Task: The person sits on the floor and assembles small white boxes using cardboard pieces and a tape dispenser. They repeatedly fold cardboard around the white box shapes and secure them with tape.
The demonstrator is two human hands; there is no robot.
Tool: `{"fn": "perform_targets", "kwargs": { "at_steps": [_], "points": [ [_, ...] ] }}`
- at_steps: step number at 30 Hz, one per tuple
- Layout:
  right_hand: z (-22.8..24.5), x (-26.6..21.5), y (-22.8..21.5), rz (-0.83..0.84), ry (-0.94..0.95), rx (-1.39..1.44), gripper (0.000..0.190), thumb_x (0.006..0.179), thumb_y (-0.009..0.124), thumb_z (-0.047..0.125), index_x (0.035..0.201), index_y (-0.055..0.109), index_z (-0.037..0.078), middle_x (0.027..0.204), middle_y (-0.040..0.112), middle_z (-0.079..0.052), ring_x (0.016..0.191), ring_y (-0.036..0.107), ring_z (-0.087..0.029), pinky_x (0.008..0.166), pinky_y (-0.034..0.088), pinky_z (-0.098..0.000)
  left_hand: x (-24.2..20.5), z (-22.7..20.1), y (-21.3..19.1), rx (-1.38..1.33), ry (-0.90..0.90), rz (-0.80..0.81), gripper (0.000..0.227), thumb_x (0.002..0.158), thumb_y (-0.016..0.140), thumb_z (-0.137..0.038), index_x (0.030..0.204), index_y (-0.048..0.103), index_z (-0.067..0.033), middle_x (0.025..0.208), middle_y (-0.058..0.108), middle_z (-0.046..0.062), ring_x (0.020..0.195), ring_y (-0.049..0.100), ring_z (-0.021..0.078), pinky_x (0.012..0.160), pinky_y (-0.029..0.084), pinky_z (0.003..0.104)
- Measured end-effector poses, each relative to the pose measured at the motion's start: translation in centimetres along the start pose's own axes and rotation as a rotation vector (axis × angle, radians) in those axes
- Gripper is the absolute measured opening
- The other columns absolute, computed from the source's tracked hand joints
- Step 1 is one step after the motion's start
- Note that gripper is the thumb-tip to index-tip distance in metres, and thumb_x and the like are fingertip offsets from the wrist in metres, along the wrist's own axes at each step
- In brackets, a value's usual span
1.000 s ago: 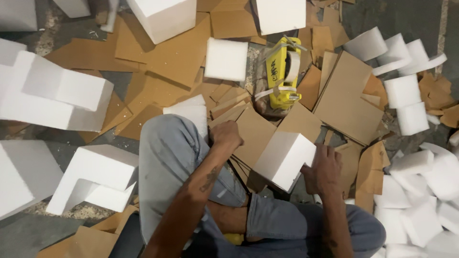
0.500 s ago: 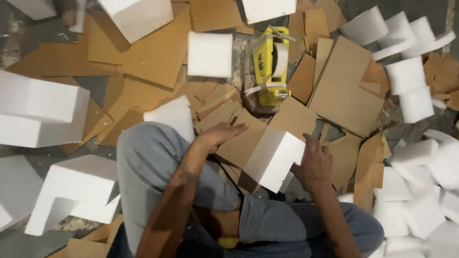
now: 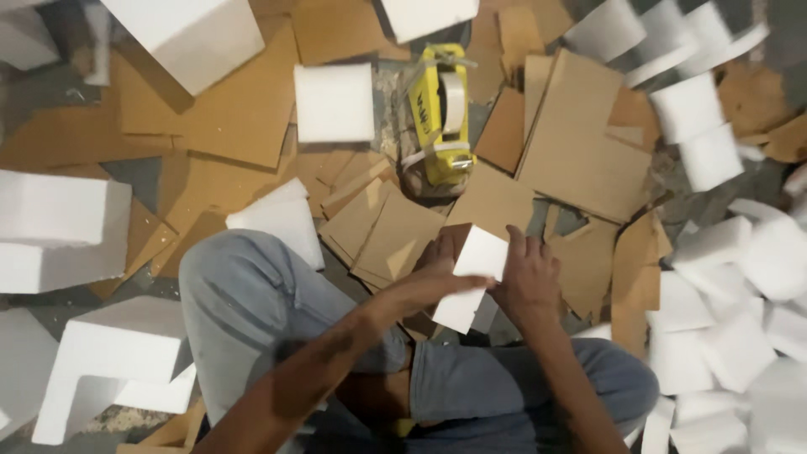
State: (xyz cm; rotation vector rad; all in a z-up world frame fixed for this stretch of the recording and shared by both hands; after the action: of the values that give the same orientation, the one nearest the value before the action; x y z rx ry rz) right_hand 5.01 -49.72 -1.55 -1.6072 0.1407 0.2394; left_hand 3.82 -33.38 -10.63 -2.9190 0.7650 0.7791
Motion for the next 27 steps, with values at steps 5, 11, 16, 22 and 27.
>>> {"fn": "perform_targets", "kwargs": {
  "at_steps": [5,11,16,22,27],
  "points": [
    [-0.5,0.0,0.5,-0.035,-0.021,0.002,0.097,0.067,0.089,0.028,0.149,0.04,0.009,0.129,0.058,-0.017,0.124,0.054,-0.037,0.098,0.044,-0.0522,-1.0,-4.3,1.6,0.226,-0.065,-0.279,0.118,0.054,0.086,-0.031,0.147,0.027,0.0128,0.135,0.054,0.032,0.124,0.06,0.0426,0.099,0.054,0.043],
    [-2.0,0.5,1.8,-0.058,-0.136,0.164,0.095,0.069,0.089,0.027,0.147,0.041,0.005,0.131,0.057,-0.019,0.124,0.054,-0.037,0.102,0.044,-0.0501,-4.6,-7.0,2.5,0.344,0.023,-0.447,0.092,0.064,0.09,-0.033,0.137,0.047,0.0029,0.132,0.06,0.027,0.116,0.065,0.0426,0.096,0.055,0.045],
    [-12.0,-0.2,2.4,-0.106,-0.115,1.386,0.058,0.09,0.072,0.024,0.14,0.061,-0.002,0.134,0.066,-0.012,0.125,0.06,-0.024,0.108,0.046,-0.0409,-8.8,-6.8,2.4,0.37,0.281,-0.462,0.102,0.067,0.086,-0.025,0.152,0.033,-0.0039,0.13,0.06,0.028,0.111,0.063,0.0452,0.094,0.053,0.048],
    [-13.1,-0.3,9.6,-0.079,0.558,1.38,0.049,0.103,0.065,0.032,0.141,0.055,0.002,0.129,0.062,-0.011,0.113,0.056,-0.021,0.099,0.046,-0.0408,-14.6,-3.0,1.4,0.268,0.436,-0.405,0.094,0.074,0.083,-0.025,0.153,0.035,-0.0078,0.127,0.064,0.027,0.114,0.067,0.0394,0.094,0.055,0.045],
    [-7.6,-4.2,10.0,-0.47,-0.072,0.047,0.057,0.094,0.068,0.01,0.149,0.056,0.012,0.128,0.064,-0.014,0.117,0.061,-0.029,0.099,0.051,-0.0401,-15.5,-2.0,1.4,0.227,0.382,-0.479,0.092,0.073,0.079,-0.022,0.154,0.037,-0.0107,0.129,0.065,0.025,0.113,0.07,0.0366,0.093,0.056,0.044]
  ]
}}
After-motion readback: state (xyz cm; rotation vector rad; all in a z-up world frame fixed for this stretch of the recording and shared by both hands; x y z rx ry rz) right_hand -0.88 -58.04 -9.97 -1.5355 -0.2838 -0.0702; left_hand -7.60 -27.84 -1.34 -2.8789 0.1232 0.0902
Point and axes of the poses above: each hand's wrist, its own x-axis towards the middle knuckle, its own y-axis out of the palm, z = x × y, the point moved 1 cm from there along x, towards the middle knuckle
